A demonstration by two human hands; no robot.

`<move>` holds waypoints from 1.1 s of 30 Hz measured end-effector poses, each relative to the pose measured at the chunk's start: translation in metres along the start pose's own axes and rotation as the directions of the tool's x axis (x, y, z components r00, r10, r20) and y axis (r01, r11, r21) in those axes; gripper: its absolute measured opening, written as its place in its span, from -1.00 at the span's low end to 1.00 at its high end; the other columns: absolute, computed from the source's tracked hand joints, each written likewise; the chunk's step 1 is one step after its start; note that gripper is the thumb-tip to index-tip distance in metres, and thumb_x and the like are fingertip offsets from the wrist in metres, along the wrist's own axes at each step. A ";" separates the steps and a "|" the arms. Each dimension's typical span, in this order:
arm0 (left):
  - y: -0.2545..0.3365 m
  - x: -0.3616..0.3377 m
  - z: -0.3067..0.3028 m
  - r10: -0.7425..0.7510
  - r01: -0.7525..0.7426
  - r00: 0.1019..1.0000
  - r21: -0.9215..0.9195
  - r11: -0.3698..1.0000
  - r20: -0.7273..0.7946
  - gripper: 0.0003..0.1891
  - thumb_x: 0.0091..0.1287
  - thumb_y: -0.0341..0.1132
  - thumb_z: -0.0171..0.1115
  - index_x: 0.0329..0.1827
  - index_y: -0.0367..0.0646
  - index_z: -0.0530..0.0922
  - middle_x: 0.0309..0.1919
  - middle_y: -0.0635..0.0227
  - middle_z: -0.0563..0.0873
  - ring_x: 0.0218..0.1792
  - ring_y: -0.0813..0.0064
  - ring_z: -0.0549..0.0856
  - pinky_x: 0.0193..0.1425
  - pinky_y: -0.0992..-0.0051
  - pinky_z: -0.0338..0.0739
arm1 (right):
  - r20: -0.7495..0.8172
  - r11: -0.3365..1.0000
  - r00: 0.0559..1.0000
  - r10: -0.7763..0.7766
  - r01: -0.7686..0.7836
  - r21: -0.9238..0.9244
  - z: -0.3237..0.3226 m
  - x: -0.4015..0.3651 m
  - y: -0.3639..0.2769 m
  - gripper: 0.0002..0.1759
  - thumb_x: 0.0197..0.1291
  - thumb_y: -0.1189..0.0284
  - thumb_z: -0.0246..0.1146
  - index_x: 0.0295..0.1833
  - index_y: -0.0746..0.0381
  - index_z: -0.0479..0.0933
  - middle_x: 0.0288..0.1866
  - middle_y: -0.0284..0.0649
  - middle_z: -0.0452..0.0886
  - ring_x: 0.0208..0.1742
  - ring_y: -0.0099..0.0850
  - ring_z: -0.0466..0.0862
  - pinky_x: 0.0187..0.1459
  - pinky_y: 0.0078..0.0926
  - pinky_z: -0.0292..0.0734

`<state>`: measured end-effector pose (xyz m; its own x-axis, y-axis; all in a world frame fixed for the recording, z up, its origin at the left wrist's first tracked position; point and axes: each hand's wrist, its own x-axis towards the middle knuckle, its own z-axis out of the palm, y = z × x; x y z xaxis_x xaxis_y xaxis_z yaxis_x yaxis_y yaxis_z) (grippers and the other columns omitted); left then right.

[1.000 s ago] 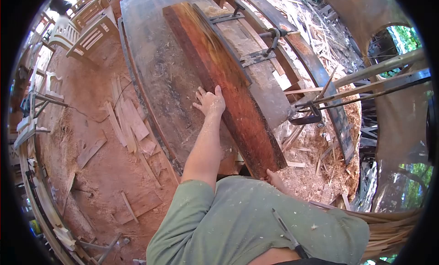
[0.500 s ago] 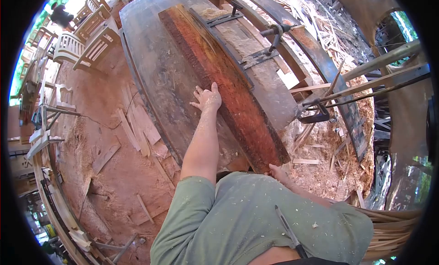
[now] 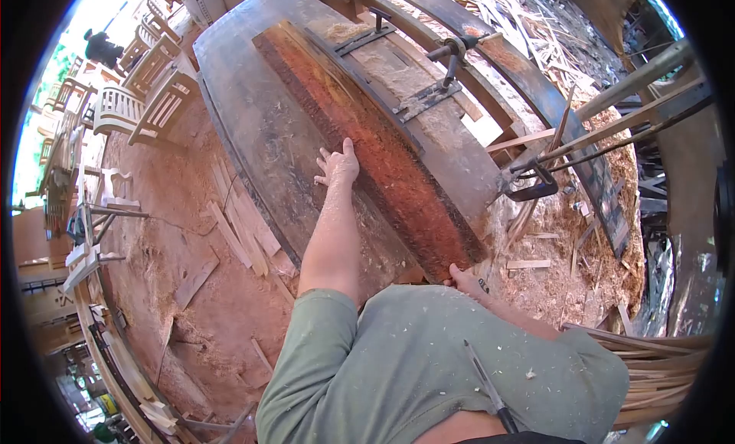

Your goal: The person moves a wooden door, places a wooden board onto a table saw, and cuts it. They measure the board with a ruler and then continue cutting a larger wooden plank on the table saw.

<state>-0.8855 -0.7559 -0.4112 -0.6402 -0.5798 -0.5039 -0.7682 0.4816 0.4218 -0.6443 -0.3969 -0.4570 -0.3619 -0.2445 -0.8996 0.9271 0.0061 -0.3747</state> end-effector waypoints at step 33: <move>-0.052 -0.091 0.072 0.305 -0.324 0.938 -0.107 0.940 -0.165 -0.18 0.57 0.11 -0.19 0.25 -0.78 0.33 0.59 -0.19 0.06 0.62 -0.05 0.01 0.64 -0.09 -0.23 | -0.003 0.999 1.000 0.028 -0.028 0.024 0.081 0.003 -0.084 -0.43 0.48 -0.14 0.01 -0.42 0.10 0.34 -0.68 -0.50 0.18 -0.67 -0.59 0.13 -0.57 -0.53 0.04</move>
<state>-0.7871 -0.6807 -0.4415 -0.8344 -0.5055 -0.2196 -0.5141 0.5702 0.6408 -0.7153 -0.4763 -0.4099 -0.3361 -0.2413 -0.9104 0.9389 -0.0102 -0.3439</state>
